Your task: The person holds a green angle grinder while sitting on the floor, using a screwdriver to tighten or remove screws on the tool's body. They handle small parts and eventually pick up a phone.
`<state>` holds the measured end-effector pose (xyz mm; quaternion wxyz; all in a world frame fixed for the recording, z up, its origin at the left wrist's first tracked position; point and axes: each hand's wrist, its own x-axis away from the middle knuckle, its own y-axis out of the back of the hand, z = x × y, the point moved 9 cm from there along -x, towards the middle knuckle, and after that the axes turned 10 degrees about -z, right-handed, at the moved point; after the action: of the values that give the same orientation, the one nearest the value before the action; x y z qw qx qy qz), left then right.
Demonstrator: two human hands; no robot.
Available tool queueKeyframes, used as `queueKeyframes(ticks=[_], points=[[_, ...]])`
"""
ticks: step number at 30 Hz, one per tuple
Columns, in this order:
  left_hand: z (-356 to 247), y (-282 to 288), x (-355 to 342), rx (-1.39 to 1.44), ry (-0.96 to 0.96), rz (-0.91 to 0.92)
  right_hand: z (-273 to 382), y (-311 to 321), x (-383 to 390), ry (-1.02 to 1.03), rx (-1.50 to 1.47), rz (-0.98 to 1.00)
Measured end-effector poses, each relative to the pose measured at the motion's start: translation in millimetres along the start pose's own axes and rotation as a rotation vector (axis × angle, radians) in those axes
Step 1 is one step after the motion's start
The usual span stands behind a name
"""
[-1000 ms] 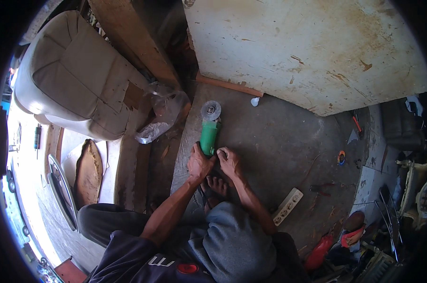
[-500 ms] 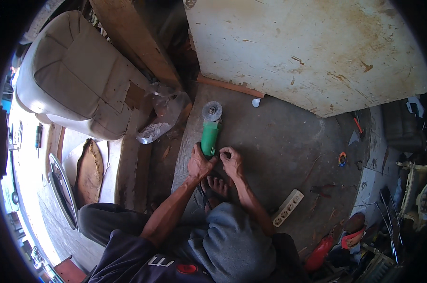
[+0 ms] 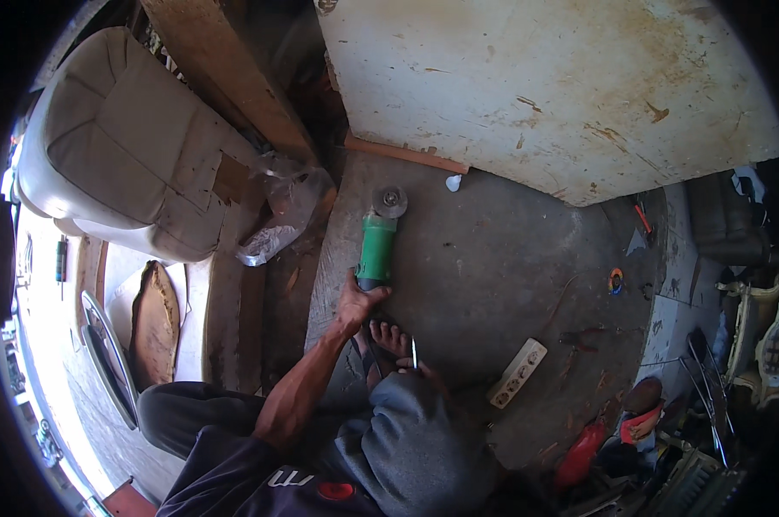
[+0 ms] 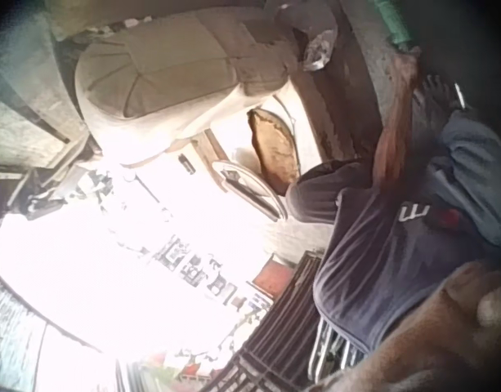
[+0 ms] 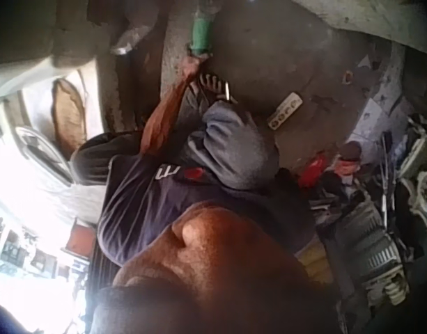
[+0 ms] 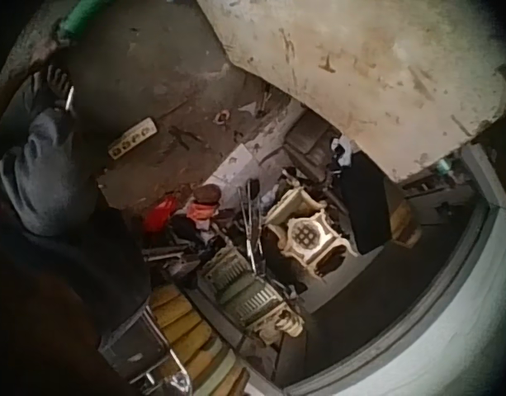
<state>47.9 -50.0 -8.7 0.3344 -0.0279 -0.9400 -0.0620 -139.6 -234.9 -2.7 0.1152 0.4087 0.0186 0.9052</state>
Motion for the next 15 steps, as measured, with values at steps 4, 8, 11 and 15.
queueKeyframes(ticks=[4,8,11,15], points=[[-23,0,16,-0.569,-0.209,-0.248,19,6,9,0.320,0.249,-0.073],[-16,-5,16,-0.622,-0.292,-0.273,91,4,17,0.341,0.176,-0.142],[-18,-15,21,-0.620,-0.334,-0.278,156,-9,24,0.494,0.466,-0.202],[-16,-24,25,-0.738,-0.330,-0.230,202,-34,20,0.719,0.876,-0.257]])
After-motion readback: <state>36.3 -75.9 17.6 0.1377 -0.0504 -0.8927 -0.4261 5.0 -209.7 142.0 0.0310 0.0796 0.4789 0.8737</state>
